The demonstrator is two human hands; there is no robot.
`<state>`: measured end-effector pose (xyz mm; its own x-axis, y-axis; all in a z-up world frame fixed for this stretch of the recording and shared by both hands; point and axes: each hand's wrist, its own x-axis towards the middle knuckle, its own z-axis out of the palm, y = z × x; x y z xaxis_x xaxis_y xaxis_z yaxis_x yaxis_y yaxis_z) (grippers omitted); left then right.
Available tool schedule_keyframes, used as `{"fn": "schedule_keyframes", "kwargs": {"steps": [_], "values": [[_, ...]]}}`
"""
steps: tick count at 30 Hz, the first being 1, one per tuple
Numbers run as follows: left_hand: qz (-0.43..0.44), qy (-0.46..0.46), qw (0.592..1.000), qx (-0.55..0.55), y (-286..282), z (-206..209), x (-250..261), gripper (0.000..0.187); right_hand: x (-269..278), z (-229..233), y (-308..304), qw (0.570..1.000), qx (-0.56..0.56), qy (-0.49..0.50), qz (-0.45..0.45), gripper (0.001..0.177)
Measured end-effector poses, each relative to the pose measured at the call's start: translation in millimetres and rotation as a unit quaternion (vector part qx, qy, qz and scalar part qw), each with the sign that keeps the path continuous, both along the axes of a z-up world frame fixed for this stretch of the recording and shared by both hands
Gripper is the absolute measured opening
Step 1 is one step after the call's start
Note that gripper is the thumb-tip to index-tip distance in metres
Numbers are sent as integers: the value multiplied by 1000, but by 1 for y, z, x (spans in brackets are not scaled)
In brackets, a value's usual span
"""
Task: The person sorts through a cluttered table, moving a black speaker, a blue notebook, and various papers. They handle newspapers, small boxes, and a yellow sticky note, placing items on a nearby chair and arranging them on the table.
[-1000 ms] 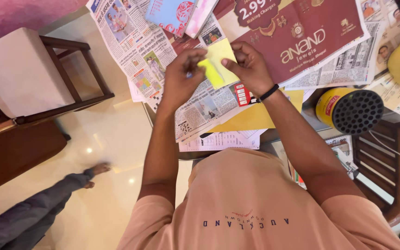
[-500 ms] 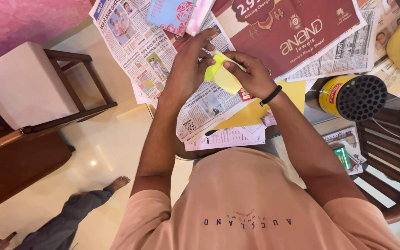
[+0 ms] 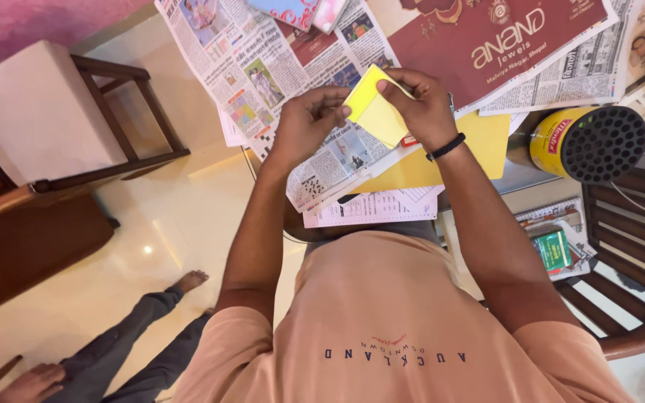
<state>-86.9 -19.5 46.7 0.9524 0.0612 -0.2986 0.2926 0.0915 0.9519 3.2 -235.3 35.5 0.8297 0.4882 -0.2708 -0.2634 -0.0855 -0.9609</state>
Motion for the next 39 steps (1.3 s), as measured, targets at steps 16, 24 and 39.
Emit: {"fn": "schedule_keyframes", "kwargs": {"steps": [16, 24, 39], "values": [[264, -1, 963, -50, 24, -66, -41, 27, -30, -35, 45, 997, 41, 34, -49, 45], [333, -43, 937, -99, 178, -94, 29, 31, 32, -60, 213, 979, 97, -156, -90, 46], [344, -11, 929, 134, 371, -188, 244, 22, 213, -144, 439, 863, -266, -430, 7, 43]]}}
